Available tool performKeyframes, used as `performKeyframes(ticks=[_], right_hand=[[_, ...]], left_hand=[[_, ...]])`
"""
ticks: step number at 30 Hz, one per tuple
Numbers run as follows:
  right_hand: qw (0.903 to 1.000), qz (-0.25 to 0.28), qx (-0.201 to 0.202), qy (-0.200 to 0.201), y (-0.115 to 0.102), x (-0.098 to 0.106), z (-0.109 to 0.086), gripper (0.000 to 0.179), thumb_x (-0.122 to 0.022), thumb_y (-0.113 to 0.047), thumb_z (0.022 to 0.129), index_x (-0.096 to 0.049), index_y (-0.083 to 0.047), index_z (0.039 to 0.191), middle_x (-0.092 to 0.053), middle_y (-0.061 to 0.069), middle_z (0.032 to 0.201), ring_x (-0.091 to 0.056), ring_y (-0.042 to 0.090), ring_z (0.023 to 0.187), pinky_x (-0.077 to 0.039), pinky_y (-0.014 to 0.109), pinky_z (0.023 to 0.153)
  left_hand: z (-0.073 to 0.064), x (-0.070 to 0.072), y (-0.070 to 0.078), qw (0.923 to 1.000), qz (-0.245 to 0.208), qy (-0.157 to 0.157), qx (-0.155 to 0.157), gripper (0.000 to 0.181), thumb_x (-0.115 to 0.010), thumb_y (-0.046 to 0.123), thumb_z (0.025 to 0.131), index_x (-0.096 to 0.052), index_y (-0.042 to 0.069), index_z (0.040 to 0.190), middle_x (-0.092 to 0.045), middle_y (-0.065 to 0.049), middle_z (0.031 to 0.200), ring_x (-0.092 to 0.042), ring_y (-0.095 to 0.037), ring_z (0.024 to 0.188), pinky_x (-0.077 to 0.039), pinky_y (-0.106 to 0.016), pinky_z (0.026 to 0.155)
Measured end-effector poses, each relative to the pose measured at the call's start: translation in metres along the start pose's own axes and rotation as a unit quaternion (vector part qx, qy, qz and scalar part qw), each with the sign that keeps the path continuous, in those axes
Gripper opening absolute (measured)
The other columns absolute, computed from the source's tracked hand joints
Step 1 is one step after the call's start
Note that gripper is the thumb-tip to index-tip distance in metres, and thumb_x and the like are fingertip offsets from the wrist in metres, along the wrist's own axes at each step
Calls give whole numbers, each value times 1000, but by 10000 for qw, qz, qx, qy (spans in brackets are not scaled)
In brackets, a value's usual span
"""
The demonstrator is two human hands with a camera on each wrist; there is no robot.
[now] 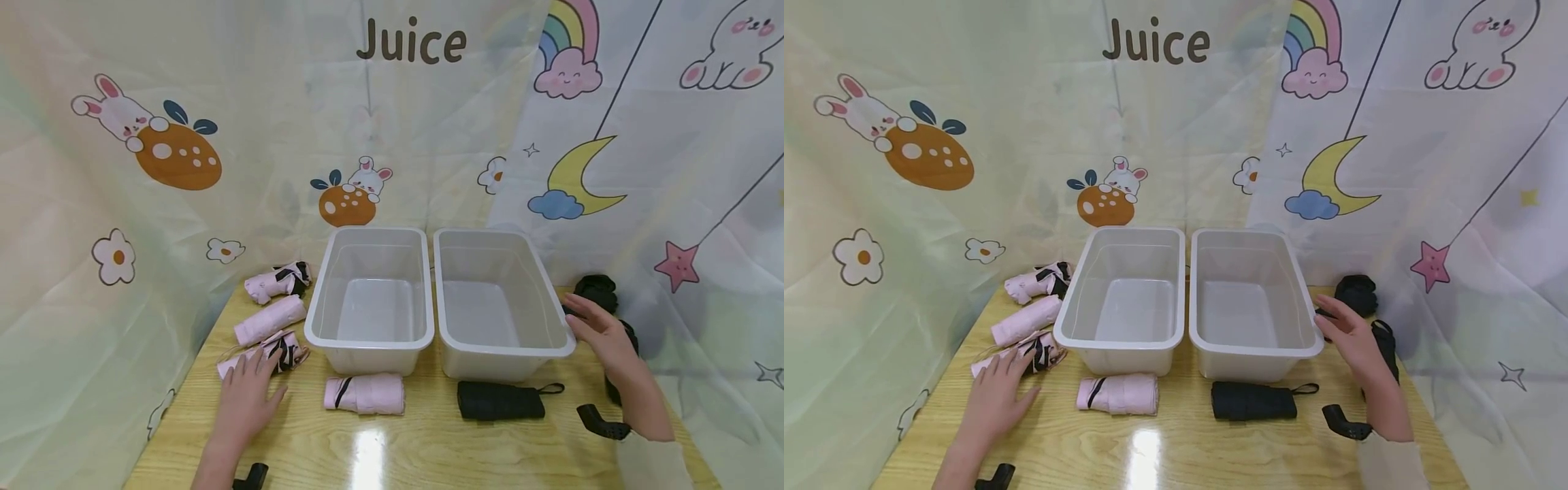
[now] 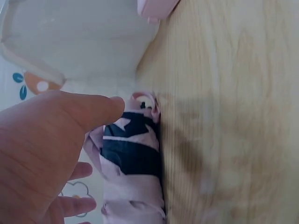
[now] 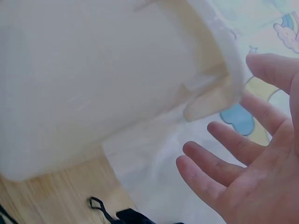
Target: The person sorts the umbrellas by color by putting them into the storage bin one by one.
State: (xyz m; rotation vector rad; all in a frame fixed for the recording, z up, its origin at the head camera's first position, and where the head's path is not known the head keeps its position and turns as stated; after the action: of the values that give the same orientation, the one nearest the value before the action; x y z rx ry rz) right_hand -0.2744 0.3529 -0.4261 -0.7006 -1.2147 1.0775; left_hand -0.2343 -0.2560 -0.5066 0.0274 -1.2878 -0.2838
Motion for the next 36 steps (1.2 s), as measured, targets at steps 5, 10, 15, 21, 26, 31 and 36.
performKeyframes(ticks=[5, 10, 15, 21, 26, 31, 36], right_hand=[[9975, 536, -447, -91, 14, -6, 14, 55, -51, -19, 102, -30, -12, 153, -41, 4, 143, -52, 1, 110, -48, 18, 79], [9934, 723, -873, -170, 23, -11, 18, 60, -51, -26, 102, -24, -21, 156, -26, 24, 150, -55, 1, 104, -52, 24, 76], [9816, 1637, -933, -321, 25, -16, 19, 59, -49, -19, 103, -24, -24, 155, -39, 10, 138, -62, 12, 96, -55, 33, 69], [9565, 2706, -913, -602, 31, -24, 23, 59, -43, -10, 104, -19, -22, 157, -50, -8, 128, -62, 17, 97, -55, 37, 69], [9554, 2727, -899, -692, 35, -28, 36, 61, -43, -11, 104, -14, -21, 157, -37, 0, 141, -60, 16, 102, -55, 36, 72], [9598, 2553, -929, -700, 40, -31, 47, 62, -44, -13, 104, -14, -22, 157, -25, 4, 150, -58, 14, 106, -54, 33, 75], [9607, 2628, -801, -402, 42, -30, 50, 59, -44, -9, 104, -20, -19, 157, -33, 0, 143, -58, 12, 103, -54, 30, 73]], left_hand=[[4, 6, -8, 9997, -106, 162, -138, 71, -80, 30, 78, -49, 9, 140, -44, -30, 138, -35, -59, 123, -26, -71, 95], [7, 6, -19, 9991, -66, 246, -327, 73, -82, 31, 75, -52, 10, 138, -46, -30, 135, -37, -59, 121, -28, -71, 94], [10, -4, -30, 9985, -10, 83, -533, 73, -81, 33, 76, -51, 11, 140, -47, -25, 136, -40, -55, 121, -30, -69, 94], [14, -19, -38, 9974, 11, -285, -664, 75, -80, 35, 78, -47, 19, 144, -49, -20, 135, -44, -48, 121, -32, -68, 93], [25, -22, -42, 9959, 154, -401, -798, 77, -79, 36, 79, -45, 21, 146, -55, -18, 129, -50, -45, 115, -37, -65, 87], [33, -24, -47, 9951, 279, -553, -769, 76, -79, 39, 78, -47, 20, 144, -58, -17, 123, -55, -43, 107, -42, -62, 81], [40, -25, -49, 9947, 79, -490, -897, 85, -84, 35, 72, -44, 25, 147, -59, -16, 122, -58, -40, 103, -45, -59, 80]])
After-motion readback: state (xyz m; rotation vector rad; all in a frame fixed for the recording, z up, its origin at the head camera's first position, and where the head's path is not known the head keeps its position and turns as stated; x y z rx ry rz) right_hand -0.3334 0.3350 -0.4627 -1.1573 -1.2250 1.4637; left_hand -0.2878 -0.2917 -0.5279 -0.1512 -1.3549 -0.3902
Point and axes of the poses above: each hand's wrist, its own z-axis towards the middle knuckle, its own x-axis out of the back of the hand, y = z × x, the point moved 9 cm from there along z, towards the middle knuckle
